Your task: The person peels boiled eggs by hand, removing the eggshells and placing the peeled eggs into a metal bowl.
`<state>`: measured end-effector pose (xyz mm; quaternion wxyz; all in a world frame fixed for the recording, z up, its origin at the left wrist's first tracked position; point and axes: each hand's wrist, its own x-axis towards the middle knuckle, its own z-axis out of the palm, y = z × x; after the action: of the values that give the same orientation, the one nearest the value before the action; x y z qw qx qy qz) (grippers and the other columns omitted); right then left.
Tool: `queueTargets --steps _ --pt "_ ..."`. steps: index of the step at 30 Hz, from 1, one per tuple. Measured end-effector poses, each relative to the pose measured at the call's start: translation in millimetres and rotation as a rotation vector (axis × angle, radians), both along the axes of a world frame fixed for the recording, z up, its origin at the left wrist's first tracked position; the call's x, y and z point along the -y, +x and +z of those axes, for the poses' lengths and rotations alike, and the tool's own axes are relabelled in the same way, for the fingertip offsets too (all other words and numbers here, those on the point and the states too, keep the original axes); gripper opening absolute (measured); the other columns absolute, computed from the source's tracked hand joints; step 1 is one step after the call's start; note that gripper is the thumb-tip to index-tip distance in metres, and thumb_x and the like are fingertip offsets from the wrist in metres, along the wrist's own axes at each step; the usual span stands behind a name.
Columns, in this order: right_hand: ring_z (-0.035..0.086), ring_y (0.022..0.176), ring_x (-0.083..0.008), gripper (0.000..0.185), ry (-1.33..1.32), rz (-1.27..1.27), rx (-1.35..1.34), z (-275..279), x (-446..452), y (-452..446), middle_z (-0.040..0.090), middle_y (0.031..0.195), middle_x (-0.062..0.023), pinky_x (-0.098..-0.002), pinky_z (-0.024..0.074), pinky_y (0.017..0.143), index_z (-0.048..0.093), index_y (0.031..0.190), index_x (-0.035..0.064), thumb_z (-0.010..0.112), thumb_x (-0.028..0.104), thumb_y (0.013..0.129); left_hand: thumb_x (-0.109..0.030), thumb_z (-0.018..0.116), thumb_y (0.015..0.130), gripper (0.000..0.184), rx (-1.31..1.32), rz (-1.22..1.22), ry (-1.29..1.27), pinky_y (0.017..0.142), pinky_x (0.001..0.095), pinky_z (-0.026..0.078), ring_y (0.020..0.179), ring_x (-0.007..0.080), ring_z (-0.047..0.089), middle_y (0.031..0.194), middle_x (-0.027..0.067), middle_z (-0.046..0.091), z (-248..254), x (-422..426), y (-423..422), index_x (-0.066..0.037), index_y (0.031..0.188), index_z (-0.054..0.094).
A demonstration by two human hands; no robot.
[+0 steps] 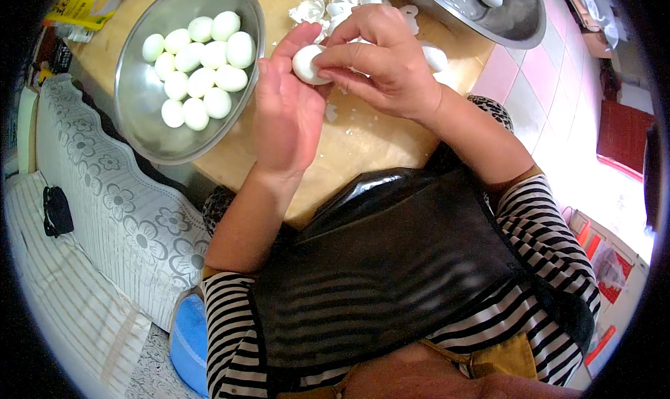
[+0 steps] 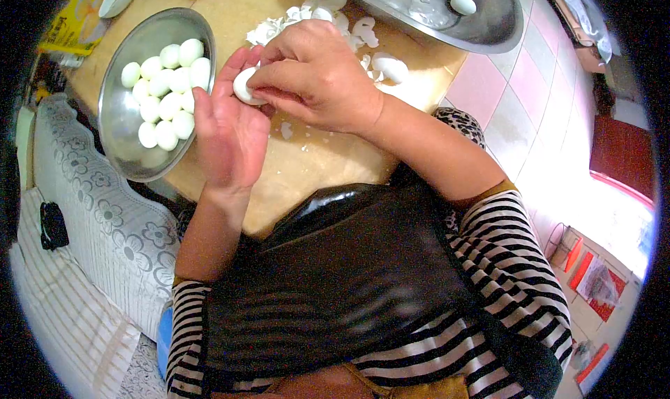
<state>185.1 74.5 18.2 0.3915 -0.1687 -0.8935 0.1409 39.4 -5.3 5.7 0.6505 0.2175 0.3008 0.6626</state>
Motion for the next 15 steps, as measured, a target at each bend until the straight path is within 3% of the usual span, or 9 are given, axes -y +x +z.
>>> queueTargets --steps 6,10,12,14,15 --pt "0.056 0.086 -0.0271 0.022 0.159 0.003 0.027 -4 -4 -5 0.059 0.092 -0.0027 -0.0395 0.0421 0.076 0.065 0.086 0.0149 0.075 0.016 0.066 -0.05 0.031 0.099 0.058 0.078 -0.037 0.039 0.102 0.0404 0.036 0.117 0.0222 0.047 0.128 0.012 0.047 -4 0 -2 -0.002 0.131 0.041" --pt "0.056 0.091 -0.0288 0.029 0.149 0.012 -0.025 -5 -4 -4 0.059 0.094 -0.0047 -0.0415 0.0435 0.08 0.059 0.092 0.0126 0.075 0.012 0.068 -0.049 0.033 0.099 0.056 0.159 -0.018 0.01 0.101 0.0413 0.037 0.117 0.0223 0.047 0.129 0.0132 0.047 -4 2 -3 -0.003 0.13 0.042" --pt "0.057 0.09 -0.0276 0.025 0.086 -0.016 -0.123 1 -4 0 0.06 0.095 -0.0054 -0.0405 0.0439 0.08 0.058 0.093 0.0121 0.074 0.011 0.073 -0.048 0.038 0.099 0.054 0.204 0.013 -0.015 0.103 0.0437 0.037 0.12 0.026 0.047 0.129 0.0153 0.048 1 1 -6 -0.005 0.13 0.043" --pt "0.058 0.088 -0.0282 0.018 0.066 -0.058 -0.147 6 -6 3 0.06 0.096 -0.0083 -0.0397 0.0448 0.079 0.06 0.089 0.0099 0.073 0.013 0.077 -0.045 0.046 0.096 0.051 0.405 0.009 0.077 0.107 0.0479 0.036 0.124 0.0321 0.045 0.13 0.0184 0.048 1 0 -15 -0.006 0.129 0.046" --pt "0.058 0.088 -0.0293 0.016 0.0 -0.119 -0.109 6 -10 4 0.06 0.095 -0.0098 -0.0399 0.0457 0.078 0.06 0.087 0.0082 0.072 0.014 0.078 -0.044 0.052 0.093 0.055 0.556 0.061 0.026 0.11 0.0497 0.033 0.127 0.0369 0.043 0.133 0.0224 0.046 5 0 -22 -0.001 0.127 0.047"
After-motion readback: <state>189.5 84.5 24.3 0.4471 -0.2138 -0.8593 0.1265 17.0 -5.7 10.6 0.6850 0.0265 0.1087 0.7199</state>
